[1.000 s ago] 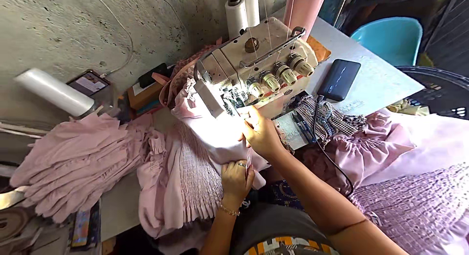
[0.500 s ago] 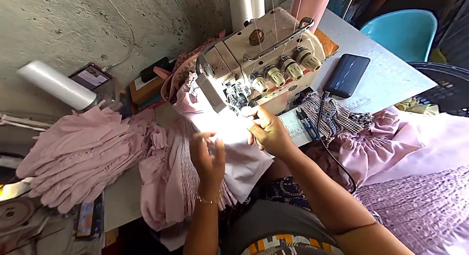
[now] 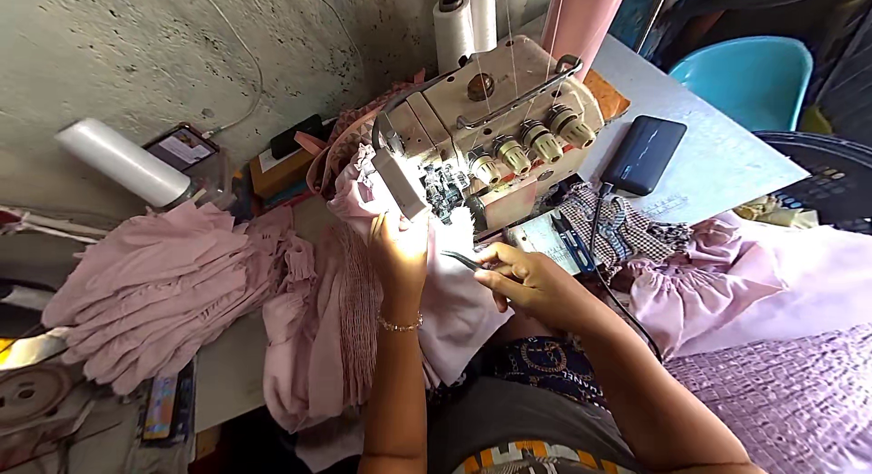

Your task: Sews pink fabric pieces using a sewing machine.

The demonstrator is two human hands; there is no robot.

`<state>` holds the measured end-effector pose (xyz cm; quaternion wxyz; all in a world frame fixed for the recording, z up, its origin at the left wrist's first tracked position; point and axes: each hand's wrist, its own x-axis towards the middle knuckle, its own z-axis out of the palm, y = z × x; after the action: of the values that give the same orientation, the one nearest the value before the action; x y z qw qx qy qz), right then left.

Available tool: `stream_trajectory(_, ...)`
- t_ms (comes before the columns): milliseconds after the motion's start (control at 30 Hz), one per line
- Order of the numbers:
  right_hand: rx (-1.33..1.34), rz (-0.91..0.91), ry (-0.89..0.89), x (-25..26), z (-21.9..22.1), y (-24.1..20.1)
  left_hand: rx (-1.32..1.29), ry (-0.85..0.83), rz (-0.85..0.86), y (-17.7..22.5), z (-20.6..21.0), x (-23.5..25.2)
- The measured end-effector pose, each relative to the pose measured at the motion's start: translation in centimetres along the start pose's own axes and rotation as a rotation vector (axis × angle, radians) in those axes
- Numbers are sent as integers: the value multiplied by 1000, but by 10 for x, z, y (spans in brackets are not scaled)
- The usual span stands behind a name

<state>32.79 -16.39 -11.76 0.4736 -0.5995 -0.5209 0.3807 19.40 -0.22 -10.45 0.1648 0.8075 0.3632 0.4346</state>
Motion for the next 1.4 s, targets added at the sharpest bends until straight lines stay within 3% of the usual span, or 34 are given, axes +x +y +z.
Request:
stream_trajectory(133,198,3,10,-14,-3,10,-72,97,211,-3,11,-3)
stream_trajectory(333,252,-12,60,-14,1,10,-167,49,104,3,13,1)
stream_trajectory(467,231,-32,102,-14,3,12,-139,37,146,-1,6,-7)
stream_trajectory(600,128,-188,288,-17,-1,25,-179,-183,229,-7,-35,-53)
stream_trajectory(767,126,-343,510,-13,-7,27,-265,-572,207,-5,-76,-154)
stream_trajectory(900,-25,-264,350,-4,20,26,-418,-783,89,-3,-79,-212)
stream_trajectory(1033,8,-218,288,-5,60,32,-431,-858,136,0,-78,-191)
stream_trajectory(1100,27,-298,325,-8,63,36,-436,-762,104,1,-78,-161)
stream_trajectory(1233,-128,-512,272,-22,58,33,-271,-350,-16,-1,-67,-81)
stream_trajectory(1333,-277,-622,155,-36,64,32,-197,-388,-14,8,-46,-52)
stream_trajectory(1400,-354,-659,156,-41,55,32,-133,-294,144,16,-37,-57)
